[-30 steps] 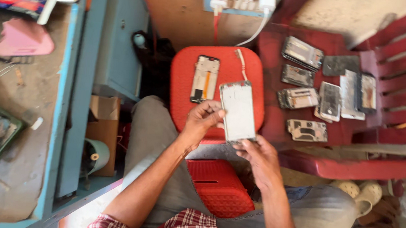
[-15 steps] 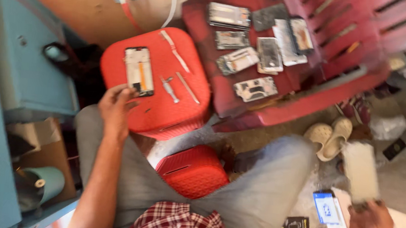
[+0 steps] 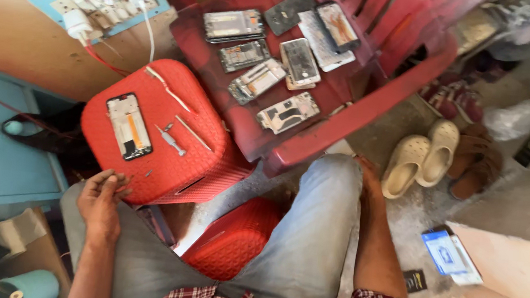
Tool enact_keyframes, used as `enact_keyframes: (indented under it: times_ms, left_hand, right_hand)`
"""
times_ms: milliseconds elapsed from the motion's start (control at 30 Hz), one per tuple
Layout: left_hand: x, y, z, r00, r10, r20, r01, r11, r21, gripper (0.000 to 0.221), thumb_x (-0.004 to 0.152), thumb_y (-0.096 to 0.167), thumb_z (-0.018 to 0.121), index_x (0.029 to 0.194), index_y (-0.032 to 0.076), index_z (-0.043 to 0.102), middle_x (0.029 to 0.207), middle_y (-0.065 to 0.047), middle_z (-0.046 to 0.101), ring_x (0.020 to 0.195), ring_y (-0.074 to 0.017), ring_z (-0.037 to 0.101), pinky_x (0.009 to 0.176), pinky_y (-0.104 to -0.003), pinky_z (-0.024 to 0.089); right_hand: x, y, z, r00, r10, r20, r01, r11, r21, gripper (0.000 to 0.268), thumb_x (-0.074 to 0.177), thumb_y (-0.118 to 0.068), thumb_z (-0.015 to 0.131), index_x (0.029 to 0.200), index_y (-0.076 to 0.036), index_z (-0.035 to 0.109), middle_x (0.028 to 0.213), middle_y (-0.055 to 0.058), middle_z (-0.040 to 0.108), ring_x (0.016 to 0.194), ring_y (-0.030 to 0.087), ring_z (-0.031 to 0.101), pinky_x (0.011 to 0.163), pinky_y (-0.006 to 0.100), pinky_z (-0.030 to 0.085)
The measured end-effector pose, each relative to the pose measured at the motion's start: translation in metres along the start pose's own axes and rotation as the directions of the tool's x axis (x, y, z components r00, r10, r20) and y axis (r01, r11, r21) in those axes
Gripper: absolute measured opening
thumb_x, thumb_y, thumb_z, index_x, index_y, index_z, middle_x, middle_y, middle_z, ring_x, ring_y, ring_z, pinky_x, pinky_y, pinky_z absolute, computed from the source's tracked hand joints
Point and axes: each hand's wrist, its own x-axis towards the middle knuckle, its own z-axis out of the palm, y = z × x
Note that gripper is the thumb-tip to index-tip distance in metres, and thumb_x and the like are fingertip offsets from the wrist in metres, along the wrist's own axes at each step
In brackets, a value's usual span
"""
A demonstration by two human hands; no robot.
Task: The person disassembles a mobile phone using a screwdriver and a prying tool. They remove the back cover and internal components, placing them on a nearby chair. The person then uses a toothbrush to clean the inside of the phone casing.
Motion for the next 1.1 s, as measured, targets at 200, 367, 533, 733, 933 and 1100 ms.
enact_keyframes:
  times_ms: [200,367,533,733,933,1100]
  left_hand:
    - [0.007,-0.002,0.003,0.995,0.098,-0.035,-0.089,0.972,0.216,0.024,0.102,0.021,0.068,0.117,0.002,0.067,0.095,-0.009,0.069,0.078,-0.0157,0.064,0.070,-0.030,0.054]
    - [0.013,-0.006,-0.006,0.875,0.475,-0.090,-0.317,0.705,0.635,0.019,0.097,0.012,0.068,0.115,0.004,0.070,0.105,-0.009,0.074,0.094,-0.0182,0.071,0.085,-0.034,0.057]
    - [0.008,0.002,-0.004,0.937,0.347,0.045,-0.272,0.644,0.715,0.022,0.091,0.012,0.073,0.111,0.005,0.071,0.107,-0.015,0.071,0.092,-0.0283,0.071,0.083,-0.037,0.058]
    - [0.009,0.007,-0.002,0.930,0.284,0.235,-0.347,0.457,0.819,0.016,0.087,0.010,0.070,0.100,0.001,0.070,0.105,-0.022,0.065,0.102,-0.0427,0.061,0.088,-0.050,0.050]
    - [0.027,-0.001,0.001,0.922,0.268,0.278,-0.365,0.366,0.856,0.013,0.090,0.013,0.064,0.089,0.001,0.070,0.099,-0.021,0.065,0.100,-0.0403,0.063,0.087,-0.051,0.051]
    - [0.034,-0.004,0.002,0.921,0.206,0.331,-0.376,0.240,0.895,0.014,0.089,0.010,0.057,0.082,0.002,0.066,0.098,-0.020,0.065,0.099,-0.0388,0.065,0.086,-0.051,0.053]
  right_hand:
    - [0.020,0.008,0.058,0.991,0.004,0.134,0.019,0.985,-0.169,0.031,0.103,-0.026,0.055,0.128,-0.009,0.058,0.121,0.010,0.063,0.111,0.024,0.061,0.093,0.039,0.049]
    - [0.019,0.038,0.124,0.945,0.043,0.325,0.052,0.959,-0.280,0.034,0.105,-0.027,0.052,0.134,-0.008,0.054,0.127,0.012,0.061,0.117,0.025,0.059,0.098,0.040,0.047]
    - [0.017,0.018,0.101,0.941,0.016,0.339,0.098,0.943,-0.318,0.038,0.108,-0.028,0.048,0.140,-0.007,0.051,0.134,0.014,0.058,0.123,0.027,0.056,0.102,0.041,0.045]
    - [0.002,-0.019,0.042,0.956,-0.070,0.283,0.153,0.946,-0.285,0.043,0.111,-0.029,0.045,0.147,-0.006,0.048,0.141,0.016,0.055,0.130,0.028,0.053,0.108,0.043,0.042]
    - [-0.025,-0.043,0.015,0.923,-0.177,0.342,0.253,0.949,-0.189,0.047,0.114,-0.030,0.041,0.155,-0.005,0.044,0.149,0.019,0.051,0.138,0.030,0.049,0.113,0.045,0.040]
    - [-0.060,-0.060,-0.019,0.832,-0.231,0.505,0.288,0.957,-0.037,0.052,0.120,-0.036,0.035,0.163,-0.009,0.041,0.156,0.018,0.048,0.142,0.031,0.046,0.115,0.046,0.037]
